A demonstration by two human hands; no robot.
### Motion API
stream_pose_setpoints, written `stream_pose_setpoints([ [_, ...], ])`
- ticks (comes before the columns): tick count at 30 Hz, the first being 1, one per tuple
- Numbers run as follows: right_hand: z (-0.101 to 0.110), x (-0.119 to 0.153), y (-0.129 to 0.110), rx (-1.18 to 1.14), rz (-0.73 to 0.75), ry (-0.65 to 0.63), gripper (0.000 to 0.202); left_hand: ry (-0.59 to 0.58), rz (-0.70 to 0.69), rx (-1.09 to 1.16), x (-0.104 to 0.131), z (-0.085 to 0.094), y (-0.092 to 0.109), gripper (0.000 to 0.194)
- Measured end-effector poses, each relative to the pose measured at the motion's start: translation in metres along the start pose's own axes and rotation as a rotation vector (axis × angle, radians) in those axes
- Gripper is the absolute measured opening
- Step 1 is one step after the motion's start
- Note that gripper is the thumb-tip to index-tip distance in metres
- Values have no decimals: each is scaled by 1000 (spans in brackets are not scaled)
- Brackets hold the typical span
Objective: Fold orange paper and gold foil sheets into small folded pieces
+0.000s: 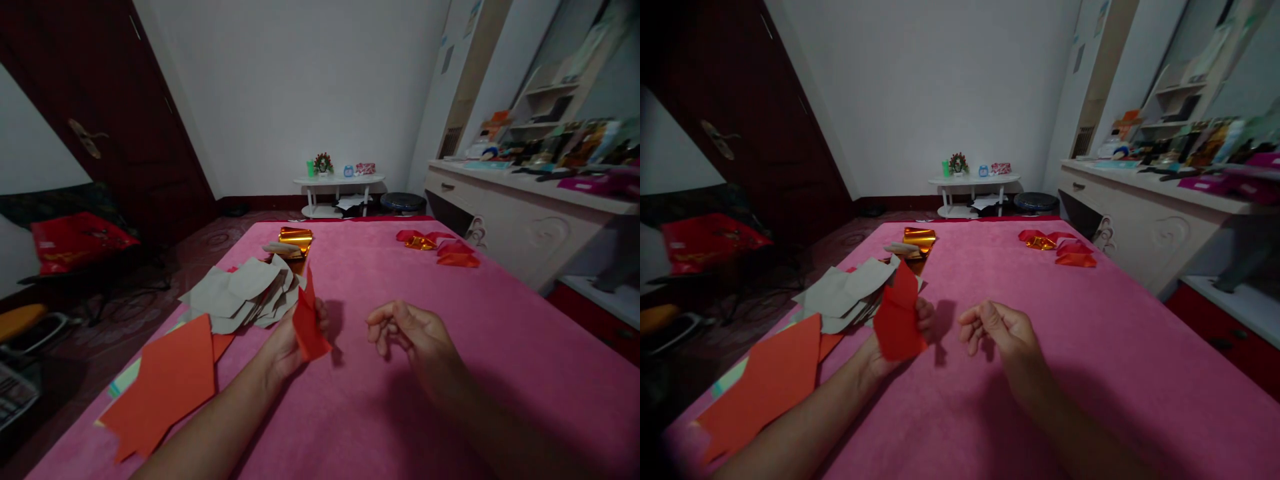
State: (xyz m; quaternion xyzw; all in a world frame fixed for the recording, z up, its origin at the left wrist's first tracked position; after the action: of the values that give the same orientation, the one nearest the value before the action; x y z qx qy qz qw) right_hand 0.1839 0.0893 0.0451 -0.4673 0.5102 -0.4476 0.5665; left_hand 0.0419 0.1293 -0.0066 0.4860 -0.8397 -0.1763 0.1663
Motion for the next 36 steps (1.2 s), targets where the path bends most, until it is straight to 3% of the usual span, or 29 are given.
stream_pose_setpoints([
  [6,-4,3,3,60,-43,12,37,-11,85,161,8,-10,-4,19],
  [13,-5,3,-3,114,-17,17,33,87,61,64,3,-2,-11,16],
  [17,-9,5,-7,145,-20,-9,31,147,-93,-167,2,6,-4,23],
  [21,-8,7,-19,195,37,13,38,158,-313,-334,6,4,12,29],
  [24,-5,6,-19,255,31,54,29,135,-401,-409,10,-1,19,25],
  [30,8,-1,-1,298,9,122,23,64,-317,-391,9,-10,9,30],
  [36,17,-6,3,487,42,125,33,102,-280,-198,5,-1,12,33],
])
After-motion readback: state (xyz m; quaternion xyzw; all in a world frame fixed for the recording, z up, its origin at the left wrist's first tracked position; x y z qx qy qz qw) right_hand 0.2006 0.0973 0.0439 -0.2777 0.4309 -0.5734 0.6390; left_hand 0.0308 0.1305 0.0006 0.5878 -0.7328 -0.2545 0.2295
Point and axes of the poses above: each hand's wrist, its own x-axis away from the middle knuckle, its own z-axis out of the back of the hand, y = z × x, the point moved 9 cm from there along -x, towards the middle knuckle, and after that the axes turned 13 degrees about x, right-handed, at the moved point
